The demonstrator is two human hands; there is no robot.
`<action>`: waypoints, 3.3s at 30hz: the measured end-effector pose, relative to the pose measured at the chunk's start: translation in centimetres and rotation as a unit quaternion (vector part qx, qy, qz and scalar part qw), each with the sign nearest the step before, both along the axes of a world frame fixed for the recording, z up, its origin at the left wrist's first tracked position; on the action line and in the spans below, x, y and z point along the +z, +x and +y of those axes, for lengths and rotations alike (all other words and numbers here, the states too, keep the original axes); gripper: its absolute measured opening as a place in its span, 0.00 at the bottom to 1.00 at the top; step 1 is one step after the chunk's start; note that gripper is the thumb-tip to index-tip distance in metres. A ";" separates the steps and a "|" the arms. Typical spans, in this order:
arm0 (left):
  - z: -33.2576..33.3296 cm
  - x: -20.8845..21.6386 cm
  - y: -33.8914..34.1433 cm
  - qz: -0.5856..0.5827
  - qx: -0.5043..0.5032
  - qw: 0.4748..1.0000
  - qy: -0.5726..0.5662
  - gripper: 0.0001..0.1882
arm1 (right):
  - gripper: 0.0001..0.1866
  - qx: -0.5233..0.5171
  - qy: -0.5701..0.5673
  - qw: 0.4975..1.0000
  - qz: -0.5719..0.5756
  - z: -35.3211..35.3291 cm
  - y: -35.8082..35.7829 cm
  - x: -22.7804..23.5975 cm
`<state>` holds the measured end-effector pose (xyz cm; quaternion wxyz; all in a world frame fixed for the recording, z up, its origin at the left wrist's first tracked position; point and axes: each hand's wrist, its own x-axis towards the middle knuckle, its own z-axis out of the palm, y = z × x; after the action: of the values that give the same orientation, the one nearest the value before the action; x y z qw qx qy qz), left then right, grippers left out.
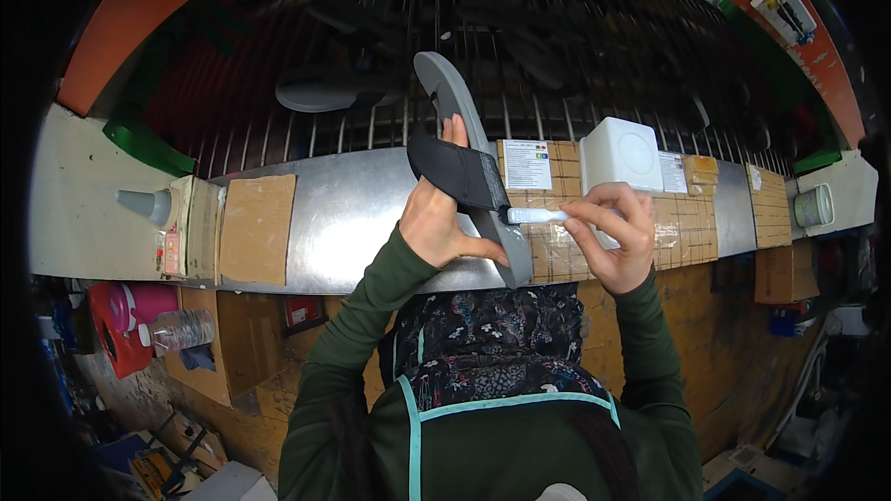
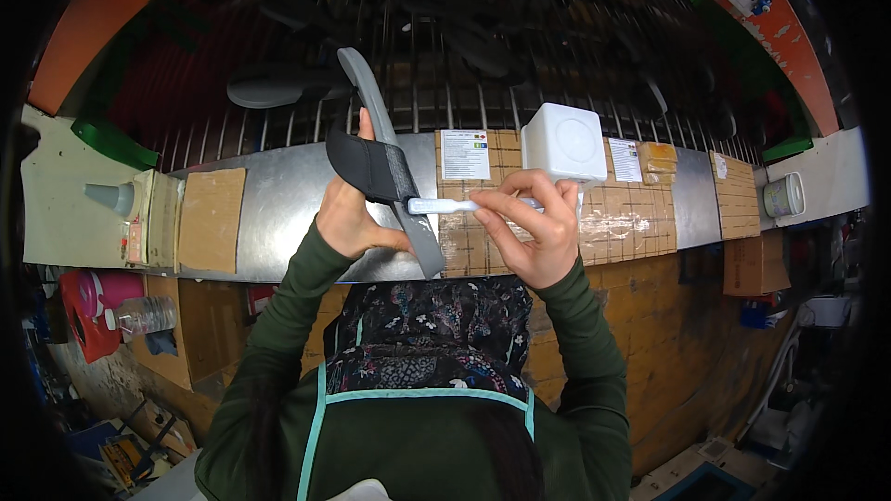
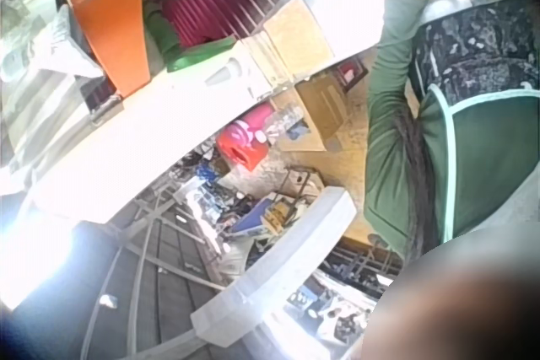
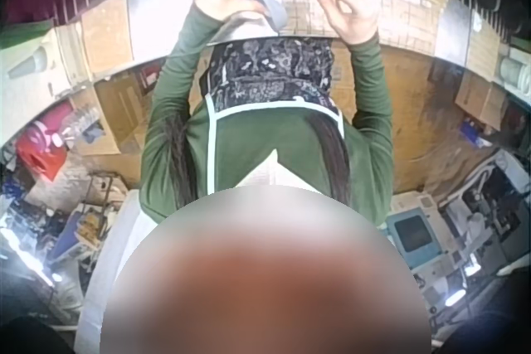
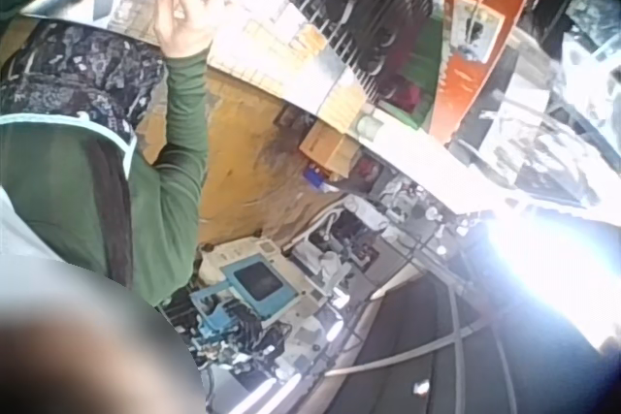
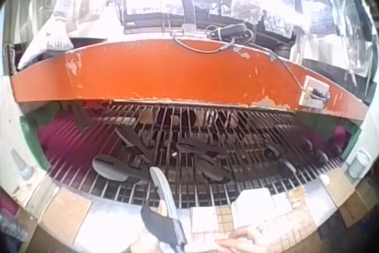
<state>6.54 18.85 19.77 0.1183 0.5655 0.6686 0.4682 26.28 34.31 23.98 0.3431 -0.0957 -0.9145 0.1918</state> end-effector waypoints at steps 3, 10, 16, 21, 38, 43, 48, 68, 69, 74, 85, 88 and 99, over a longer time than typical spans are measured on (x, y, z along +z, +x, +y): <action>0.0 0.1 -0.2 0.005 0.003 1.000 0.002 0.85 | 0.10 0.007 0.004 1.000 -0.004 0.1 0.1 0.0; -0.1 0.2 -0.7 -0.023 0.021 1.000 0.003 0.86 | 0.10 0.018 -0.002 1.000 -0.003 0.1 0.3 -0.2; -0.1 0.5 -1.3 -0.007 0.033 0.999 0.015 0.86 | 0.10 0.023 -0.004 1.000 -0.003 0.0 0.4 -0.1; -0.2 0.7 -1.5 -0.063 0.042 0.997 0.005 0.84 | 0.10 0.022 -0.005 1.000 0.000 -0.2 0.5 0.0; 0.3 0.0 -2.1 -0.117 0.090 0.988 0.041 0.75 | 0.10 0.011 0.010 0.999 0.032 -0.6 0.2 0.9; 0.6 -1.0 -2.2 -0.210 0.059 0.975 0.041 0.69 | 0.12 0.010 0.010 0.999 0.046 -0.6 0.0 1.4; 1.2 -1.4 -1.6 -0.329 0.011 0.941 0.084 0.64 | 0.12 0.009 0.018 0.998 0.058 -0.6 -0.2 2.0; 2.4 -2.9 -0.5 -0.523 -0.105 0.846 -0.003 0.47 | 0.14 0.024 0.046 0.995 0.087 0.0 -1.0 3.6; 2.5 -2.9 -0.3 -0.533 -0.118 0.838 0.000 0.47 | 0.14 0.029 0.046 0.995 0.087 0.0 -1.0 3.7; 2.3 -2.5 1.0 -0.623 -0.133 0.771 -0.023 0.47 | 0.14 0.033 0.063 0.994 0.085 0.2 -1.4 4.1; 1.3 -2.9 2.7 -0.784 -0.208 0.584 -0.034 0.44 | 0.14 0.036 0.093 0.992 0.079 0.4 -2.0 3.9; 1.1 -2.4 2.9 -0.782 -0.236 0.575 -0.051 0.44 | 0.14 0.034 0.110 0.990 0.079 0.5 -2.1 3.8; 0.9 -1.1 3.6 -0.822 -0.231 0.513 -0.084 0.46 | 0.13 0.042 0.135 0.988 0.056 0.9 -2.2 3.5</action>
<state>10.10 19.75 18.71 0.7660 0.0496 0.1541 0.6221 24.11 35.24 27.53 0.3952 0.0010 -0.9145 0.0862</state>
